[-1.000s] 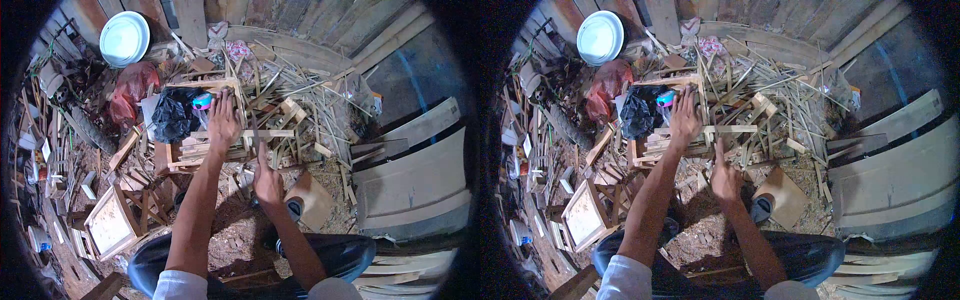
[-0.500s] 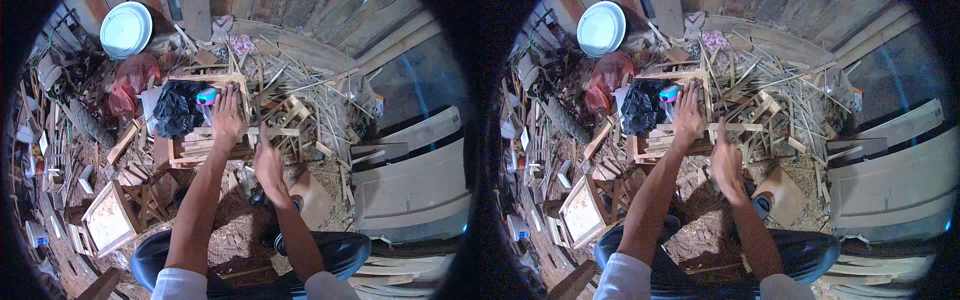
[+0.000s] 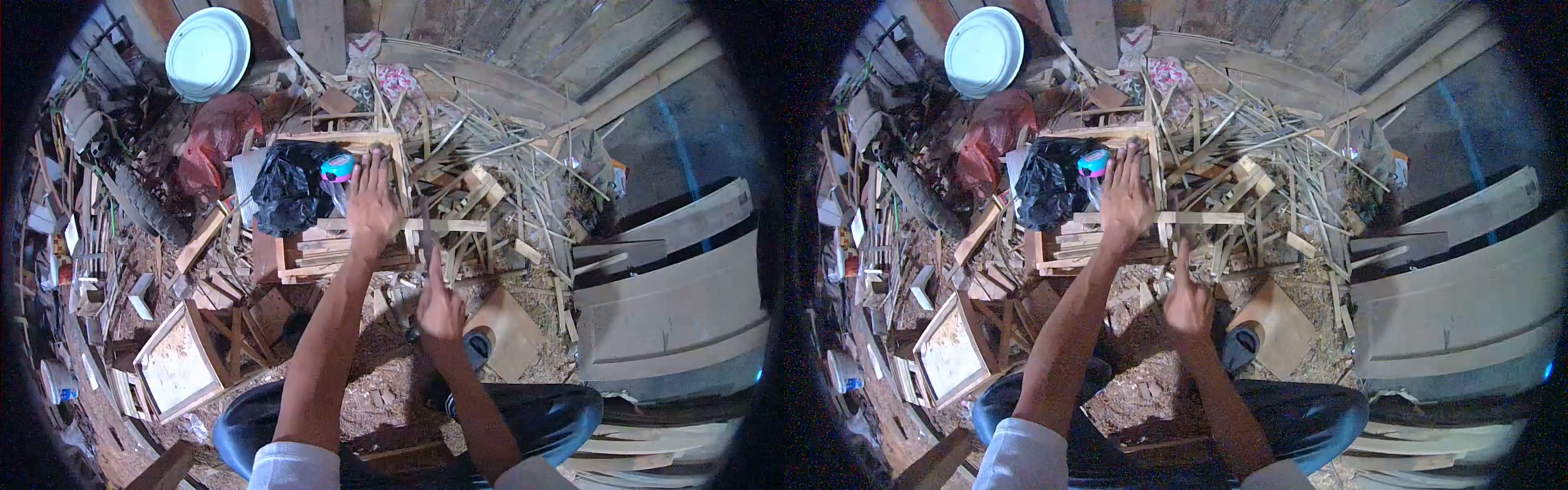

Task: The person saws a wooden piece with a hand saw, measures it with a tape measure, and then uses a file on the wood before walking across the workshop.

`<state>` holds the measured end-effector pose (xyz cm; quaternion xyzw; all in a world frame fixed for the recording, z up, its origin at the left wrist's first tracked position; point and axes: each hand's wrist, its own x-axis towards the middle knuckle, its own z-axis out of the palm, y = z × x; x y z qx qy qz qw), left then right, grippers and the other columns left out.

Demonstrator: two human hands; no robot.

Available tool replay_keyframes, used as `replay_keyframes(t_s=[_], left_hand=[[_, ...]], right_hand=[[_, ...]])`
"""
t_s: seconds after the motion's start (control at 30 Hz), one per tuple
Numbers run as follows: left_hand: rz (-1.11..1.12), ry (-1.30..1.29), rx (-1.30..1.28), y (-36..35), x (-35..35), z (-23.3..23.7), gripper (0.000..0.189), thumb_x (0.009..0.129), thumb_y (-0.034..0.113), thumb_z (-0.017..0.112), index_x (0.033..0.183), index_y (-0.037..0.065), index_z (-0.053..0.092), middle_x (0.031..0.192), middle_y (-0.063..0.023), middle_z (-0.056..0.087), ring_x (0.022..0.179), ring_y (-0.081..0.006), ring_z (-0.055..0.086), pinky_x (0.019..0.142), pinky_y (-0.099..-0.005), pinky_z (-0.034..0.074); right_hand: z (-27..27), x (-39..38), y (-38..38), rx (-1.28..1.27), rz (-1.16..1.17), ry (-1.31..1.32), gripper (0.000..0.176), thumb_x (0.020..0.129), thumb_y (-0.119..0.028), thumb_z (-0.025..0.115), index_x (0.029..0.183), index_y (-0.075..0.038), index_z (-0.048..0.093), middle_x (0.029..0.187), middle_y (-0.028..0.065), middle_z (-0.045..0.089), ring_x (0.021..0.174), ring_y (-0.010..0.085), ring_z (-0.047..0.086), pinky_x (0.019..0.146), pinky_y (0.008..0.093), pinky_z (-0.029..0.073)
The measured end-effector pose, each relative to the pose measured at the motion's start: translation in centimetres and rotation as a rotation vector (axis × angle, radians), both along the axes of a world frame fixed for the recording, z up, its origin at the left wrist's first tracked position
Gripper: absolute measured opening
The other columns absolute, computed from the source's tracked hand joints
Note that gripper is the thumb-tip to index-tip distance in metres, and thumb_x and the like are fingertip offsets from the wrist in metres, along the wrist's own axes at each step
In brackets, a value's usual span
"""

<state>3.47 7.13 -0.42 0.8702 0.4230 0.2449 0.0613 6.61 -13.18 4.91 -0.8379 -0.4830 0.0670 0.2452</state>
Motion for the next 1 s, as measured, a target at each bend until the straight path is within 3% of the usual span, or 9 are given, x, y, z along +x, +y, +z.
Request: replay_keyframes(t_s=[0.13,0.23,0.3,0.5,0.63,0.67,0.8,0.9,1.0], left_hand=[[-0.017,-0.007,-0.051,-0.5,-0.2,0.9,0.064,0.084,0.021,0.045,0.142,-0.003,0.034,0.155,-0.0146,0.026,0.145,-0.0258,0.020,0.120,-0.0390,0.011],[-0.013,0.008,-0.039,-0.1,0.0,0.3,0.066,0.084,0.020,0.046,0.144,-0.001,0.030,0.155,-0.0143,0.025,0.144,-0.0272,0.022,0.120,-0.0413,0.012],[0.008,0.042,-0.028,0.1,-0.1,1.0,0.067,0.084,0.020,0.046,0.145,-0.001,0.029,0.155,-0.0143,0.025,0.144,-0.0270,0.022,0.120,-0.0410,0.011],[-0.008,0.016,-0.055,-0.4,0.0,0.6,0.063,0.086,0.022,0.043,0.143,-0.003,0.032,0.155,-0.0139,0.023,0.145,-0.0250,0.018,0.120,-0.0386,0.008],[-0.002,0.010,-0.039,-0.2,0.0,0.1,0.066,0.085,0.019,0.045,0.145,-0.001,0.029,0.155,-0.0135,0.026,0.144,-0.0260,0.021,0.120,-0.0410,0.010],[-0.001,0.073,-0.055,-0.4,-0.1,0.6,0.063,0.087,0.023,0.043,0.143,-0.002,0.032,0.156,-0.0137,0.023,0.145,-0.0248,0.017,0.120,-0.0384,0.008],[0.001,0.057,-0.057,-0.5,-0.2,0.9,0.066,0.084,0.022,0.045,0.144,-0.001,0.032,0.155,-0.0138,0.024,0.145,-0.0251,0.019,0.120,-0.0388,0.008],[-0.003,0.022,-0.047,0.0,-0.1,-0.1,0.067,0.083,0.023,0.046,0.144,-0.001,0.033,0.155,-0.0139,0.025,0.144,-0.0255,0.021,0.120,-0.0391,0.010],[-0.020,0.028,-0.054,-0.5,-0.4,1.0,0.067,0.083,0.020,0.046,0.144,-0.001,0.031,0.155,-0.0136,0.025,0.145,-0.0263,0.020,0.119,-0.0403,0.011]], right_hand=[[0.0,3.9,7.7,-0.089,-0.037,0.124,0.069,0.087,-0.003,0.054,0.149,-0.015,0.029,0.081,0.0370,0.061,0.062,0.0410,0.064,0.056,0.0502,0.051],[2.1,0.1,1.8,-0.191,-0.072,0.179,0.066,0.088,-0.005,0.054,0.148,-0.012,0.030,0.082,0.0361,0.060,0.065,0.0408,0.065,0.056,0.0496,0.050],[0.9,0.0,0.8,-0.016,-0.008,0.188,0.066,0.089,-0.003,0.053,0.149,-0.012,0.029,0.086,0.0361,0.060,0.067,0.0424,0.064,0.058,0.0503,0.049],[0.8,1.4,3.2,0.007,-0.003,0.165,0.076,0.085,-0.001,0.055,0.151,-0.016,0.020,0.056,0.0237,0.056,0.053,0.0430,0.060,0.048,0.0525,0.044],[0.9,-0.2,0.4,-0.157,-0.118,0.203,0.068,0.089,-0.005,0.055,0.149,-0.020,0.028,0.059,0.0281,0.054,0.055,0.0442,0.059,0.051,0.0511,0.043],[-0.5,1.0,2.7,0.111,-0.047,0.183,0.068,0.089,-0.004,0.055,0.150,-0.018,0.028,0.066,0.0282,0.059,0.054,0.0425,0.060,0.050,0.0508,0.045],[-0.5,3.3,5.6,-0.070,0.029,0.146,0.064,0.090,-0.001,0.050,0.149,-0.010,0.026,0.093,0.0288,0.065,0.071,0.0406,0.067,0.060,0.0464,0.053],[-1.0,0.2,-0.8,0.009,-0.002,0.177,0.060,0.090,-0.001,0.049,0.147,-0.007,0.030,0.083,0.0289,0.064,0.068,0.0402,0.066,0.057,0.0459,0.052],[-0.4,1.6,3.8,0.009,-0.029,0.163,0.061,0.091,-0.002,0.049,0.148,-0.010,0.029,0.074,0.0285,0.062,0.061,0.0408,0.063,0.052,0.0469,0.049]])
